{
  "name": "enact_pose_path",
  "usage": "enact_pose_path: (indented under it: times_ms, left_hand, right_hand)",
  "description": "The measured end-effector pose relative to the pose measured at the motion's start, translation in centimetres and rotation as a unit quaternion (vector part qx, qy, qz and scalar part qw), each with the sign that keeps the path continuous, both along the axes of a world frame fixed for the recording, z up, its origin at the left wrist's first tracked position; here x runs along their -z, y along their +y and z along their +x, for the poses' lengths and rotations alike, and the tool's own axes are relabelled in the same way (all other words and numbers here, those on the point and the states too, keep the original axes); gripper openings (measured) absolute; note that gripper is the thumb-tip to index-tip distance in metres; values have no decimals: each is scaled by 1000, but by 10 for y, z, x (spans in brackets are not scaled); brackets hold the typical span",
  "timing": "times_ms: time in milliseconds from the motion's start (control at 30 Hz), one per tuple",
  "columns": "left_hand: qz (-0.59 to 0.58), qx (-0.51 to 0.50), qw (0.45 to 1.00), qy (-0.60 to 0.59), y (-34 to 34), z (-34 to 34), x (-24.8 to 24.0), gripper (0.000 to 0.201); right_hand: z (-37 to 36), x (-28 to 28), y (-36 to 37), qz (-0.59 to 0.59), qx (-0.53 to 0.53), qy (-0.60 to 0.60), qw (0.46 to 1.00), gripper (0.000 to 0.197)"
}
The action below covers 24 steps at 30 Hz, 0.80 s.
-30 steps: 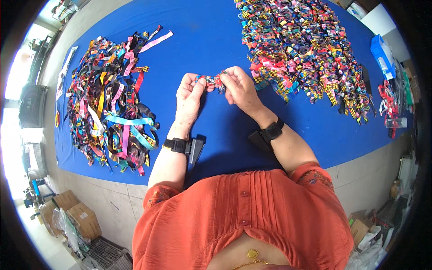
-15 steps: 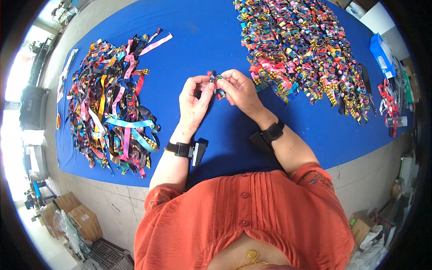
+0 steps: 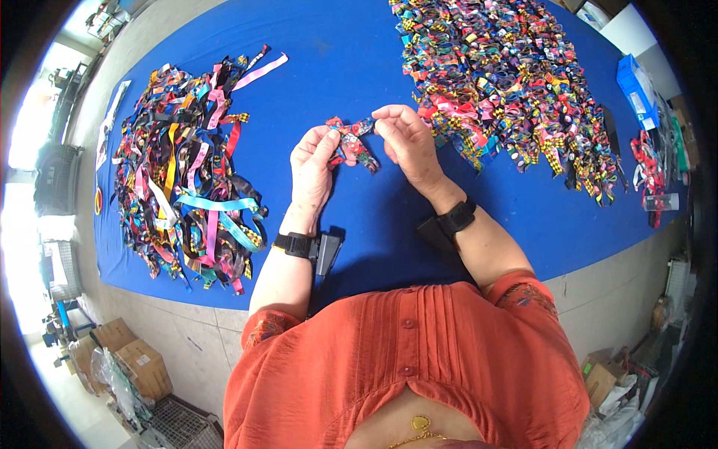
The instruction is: Fold various colored ribbons and arrange them on a table.
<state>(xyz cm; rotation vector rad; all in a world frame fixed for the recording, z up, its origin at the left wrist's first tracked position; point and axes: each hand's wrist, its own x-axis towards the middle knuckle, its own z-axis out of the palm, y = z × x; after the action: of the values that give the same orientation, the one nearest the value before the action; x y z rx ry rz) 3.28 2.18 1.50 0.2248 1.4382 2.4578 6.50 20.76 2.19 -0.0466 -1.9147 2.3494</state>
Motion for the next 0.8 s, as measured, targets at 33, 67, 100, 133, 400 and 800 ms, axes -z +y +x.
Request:
enact_pose_path:
  times_ms: [33,67,100,133,400,800]
  left_hand:
    - [0,-1,1000,-1,0,0,0,17]
    - [-12,4,1000,3,-1,0,0,17]
    - [-24,10,1000,6,-1,0,1,17]
    - [-24,10,1000,5,-1,1,1,17]
    - [-69,47,996,26,1,3,0,19]
    - [-149,81,985,32,2,6,3,10]
  right_hand:
    - [0,-1,-1,14,10,-2,1000,20]
    - [0,-2,-1,14,10,-3,1000,20]
    - [0,-5,-1,26,-6,-20,999,19]
    - [0,-7,-1,39,-20,-37,998,18]
    - [-1,13,-5,29,-49,17,998,11]
    - [-6,18,-5,41,-30,36,998,5]
